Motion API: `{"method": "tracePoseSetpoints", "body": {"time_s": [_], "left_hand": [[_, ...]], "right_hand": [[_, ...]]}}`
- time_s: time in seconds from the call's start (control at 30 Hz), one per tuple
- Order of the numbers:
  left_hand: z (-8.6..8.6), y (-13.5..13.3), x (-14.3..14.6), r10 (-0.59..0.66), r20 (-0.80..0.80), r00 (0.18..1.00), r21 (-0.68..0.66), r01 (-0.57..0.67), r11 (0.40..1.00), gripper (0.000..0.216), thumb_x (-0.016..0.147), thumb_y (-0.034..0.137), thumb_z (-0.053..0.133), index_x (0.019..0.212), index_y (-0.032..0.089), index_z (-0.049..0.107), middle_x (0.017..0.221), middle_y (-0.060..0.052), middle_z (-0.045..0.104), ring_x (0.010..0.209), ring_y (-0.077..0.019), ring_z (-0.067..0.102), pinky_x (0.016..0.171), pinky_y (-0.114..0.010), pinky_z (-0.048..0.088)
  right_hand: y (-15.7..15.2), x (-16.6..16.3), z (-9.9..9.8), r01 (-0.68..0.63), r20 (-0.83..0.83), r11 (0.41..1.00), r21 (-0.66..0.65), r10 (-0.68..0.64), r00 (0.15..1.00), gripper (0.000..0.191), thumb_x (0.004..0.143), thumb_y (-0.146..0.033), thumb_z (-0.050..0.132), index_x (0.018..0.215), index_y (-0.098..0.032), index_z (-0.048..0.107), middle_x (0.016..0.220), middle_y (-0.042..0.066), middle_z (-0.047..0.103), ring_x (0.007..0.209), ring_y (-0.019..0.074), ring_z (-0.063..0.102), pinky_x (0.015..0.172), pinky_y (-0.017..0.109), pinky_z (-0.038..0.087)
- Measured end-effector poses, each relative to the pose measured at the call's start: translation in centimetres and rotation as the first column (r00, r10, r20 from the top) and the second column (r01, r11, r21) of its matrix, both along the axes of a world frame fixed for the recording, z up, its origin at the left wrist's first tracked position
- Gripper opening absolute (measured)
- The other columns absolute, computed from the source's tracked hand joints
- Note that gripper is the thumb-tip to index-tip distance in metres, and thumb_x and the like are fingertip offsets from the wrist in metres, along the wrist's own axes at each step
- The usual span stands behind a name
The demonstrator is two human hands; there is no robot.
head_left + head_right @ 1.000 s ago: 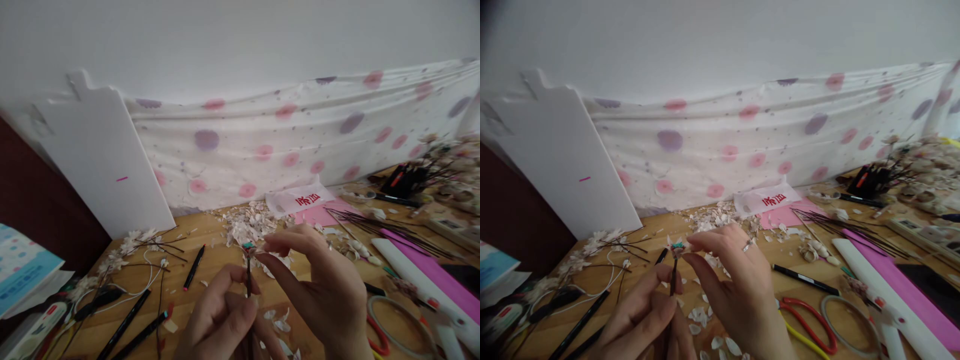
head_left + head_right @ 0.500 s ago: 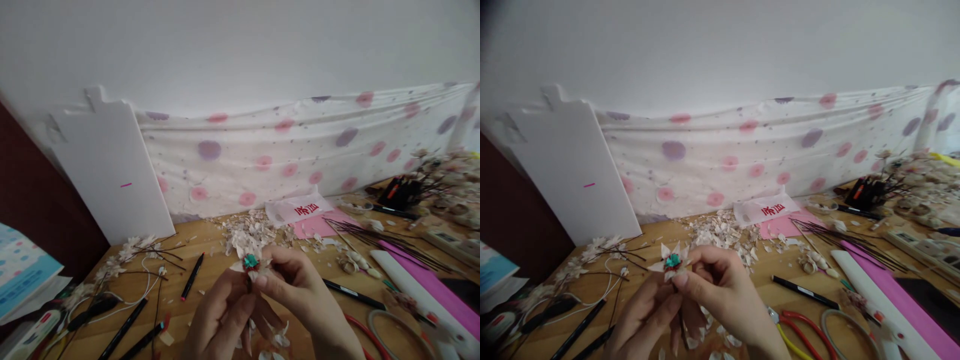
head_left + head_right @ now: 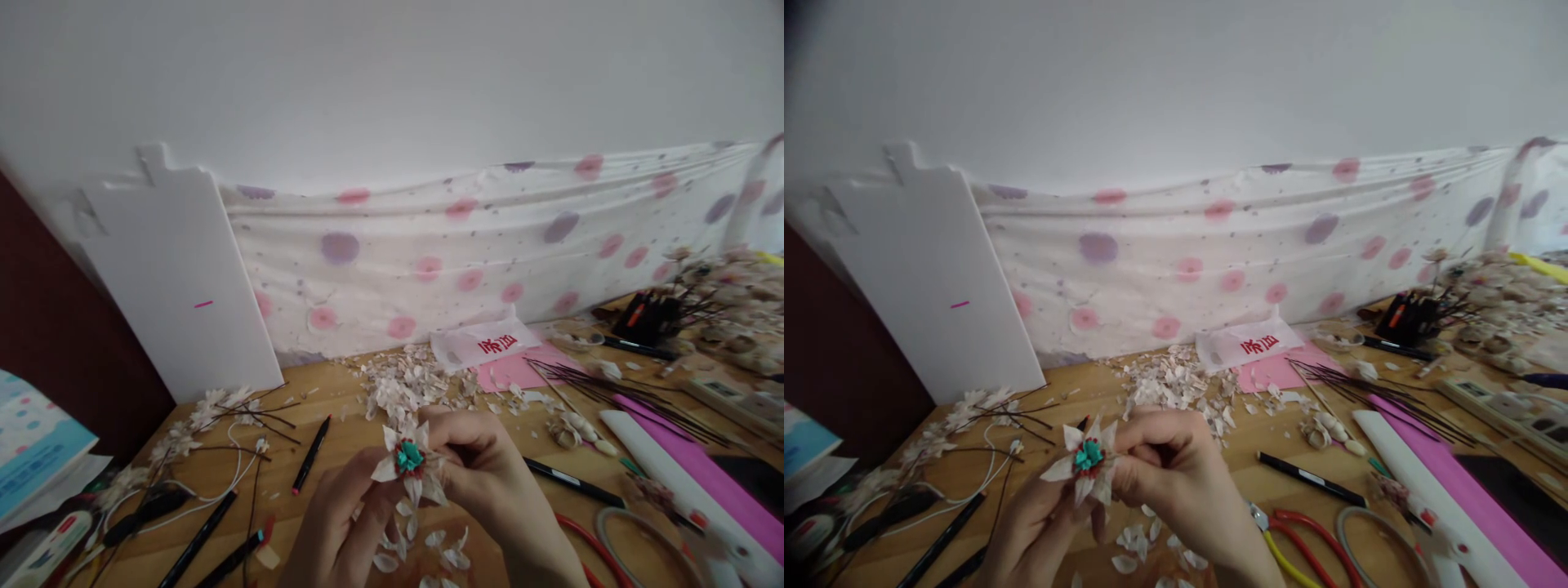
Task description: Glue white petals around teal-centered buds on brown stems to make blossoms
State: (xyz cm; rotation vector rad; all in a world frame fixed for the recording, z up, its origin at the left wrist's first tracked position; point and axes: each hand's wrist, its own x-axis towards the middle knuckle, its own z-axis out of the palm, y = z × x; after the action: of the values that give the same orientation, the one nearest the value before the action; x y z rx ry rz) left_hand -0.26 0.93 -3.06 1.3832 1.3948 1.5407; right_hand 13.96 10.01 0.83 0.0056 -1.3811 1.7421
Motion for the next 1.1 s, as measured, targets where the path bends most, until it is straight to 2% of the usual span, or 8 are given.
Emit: {"method": "tracePoseSetpoints", "body": {"time_s": [0.13,0.23,0.37,0.47,0.57,0.87,0.97,1.1], "left_hand": [[0.6,0.0,0.0,0.007,-0.028,1.000,-0.016,-0.008,1.000,0.028,0.098,0.050,0.070,0.101,0.026,0.084,0.079,-0.003,0.076,0.065,-0.0144,0.067,0.069,-0.023,0.056],[1.5,0.0,0.3,-0.123,0.128,0.984,-0.068,0.132,0.989,0.034,0.096,0.054,0.070,0.105,0.023,0.080,0.082,-0.005,0.080,0.059,-0.0135,0.067,0.059,-0.022,0.056],[1.5,0.1,0.8,-0.385,0.508,0.770,-0.030,0.463,0.886,0.034,0.098,0.052,0.069,0.113,0.022,0.067,0.077,-0.005,0.084,0.056,-0.0122,0.075,0.051,-0.014,0.050],[0.5,0.1,0.9,-0.447,0.629,0.636,0.066,0.529,0.846,0.023,0.104,0.042,0.064,0.110,0.020,0.063,0.078,-0.008,0.086,0.055,-0.0110,0.077,0.052,-0.011,0.052],[-0.2,0.2,0.7,-0.500,0.633,0.591,0.121,0.563,0.818,0.019,0.107,0.036,0.059,0.112,0.018,0.062,0.083,-0.010,0.087,0.057,-0.0112,0.078,0.052,-0.011,0.053],[0.4,0.8,0.9,-0.476,0.620,0.624,0.056,0.570,0.820,0.020,0.105,0.039,0.063,0.111,0.020,0.060,0.089,-0.008,0.087,0.063,-0.0145,0.081,0.047,-0.009,0.050],[-0.2,1.1,1.1,-0.523,0.624,0.580,0.151,0.567,0.810,0.022,0.104,0.039,0.064,0.111,0.019,0.061,0.087,-0.009,0.087,0.059,-0.0151,0.081,0.040,-0.006,0.046],[-1.0,1.6,1.2,-0.594,0.630,0.500,0.239,0.603,0.761,0.019,0.109,0.033,0.056,0.116,0.018,0.062,0.091,-0.012,0.087,0.066,-0.0157,0.082,0.047,-0.008,0.052]], "right_hand": [[0.1,0.0,-0.7,-0.067,0.034,0.997,-0.050,0.068,0.997,0.006,0.082,-0.032,0.089,0.088,-0.032,0.088,0.057,-0.007,0.040,0.049,0.0050,0.036,0.046,0.016,0.036],[0.4,0.3,-1.3,-0.021,0.102,0.996,-0.086,0.029,0.994,0.008,0.081,-0.031,0.090,0.087,-0.029,0.086,0.052,-0.007,0.049,0.045,0.0042,0.042,0.044,0.015,0.035],[0.6,0.1,-1.7,0.011,0.132,0.990,-0.140,0.007,0.991,0.016,0.074,-0.025,0.095,0.087,-0.027,0.086,0.060,-0.004,0.066,0.052,0.0049,0.055,0.052,0.014,0.043],[0.9,-0.3,-2.1,-0.037,0.058,0.981,-0.191,0.049,0.997,0.012,0.080,-0.026,0.092,0.089,-0.027,0.085,0.067,-0.002,0.073,0.059,0.0055,0.063,0.060,0.015,0.049],[1.1,-0.6,-2.4,-0.051,0.052,0.975,-0.217,0.064,0.997,0.007,0.083,-0.026,0.089,0.088,-0.025,0.084,0.066,-0.003,0.073,0.057,0.0050,0.062,0.060,0.015,0.048],[1.1,-0.5,-1.7,0.022,0.130,0.979,-0.205,0.004,0.992,0.022,0.083,-0.036,0.089,0.073,-0.020,0.079,0.057,-0.004,0.067,0.051,0.0046,0.053,0.057,0.017,0.044],[1.1,-0.6,-1.8,0.046,0.135,0.979,-0.197,-0.019,0.991,0.024,0.082,-0.037,0.090,0.071,-0.019,0.078,0.057,-0.003,0.068,0.051,0.0057,0.055,0.057,0.018,0.046],[1.3,-0.8,-2.1,0.029,0.118,0.973,-0.228,-0.002,0.993,0.019,0.073,-0.033,0.095,0.073,-0.021,0.080,0.056,-0.003,0.068,0.049,0.0073,0.057,0.054,0.019,0.049]]}}
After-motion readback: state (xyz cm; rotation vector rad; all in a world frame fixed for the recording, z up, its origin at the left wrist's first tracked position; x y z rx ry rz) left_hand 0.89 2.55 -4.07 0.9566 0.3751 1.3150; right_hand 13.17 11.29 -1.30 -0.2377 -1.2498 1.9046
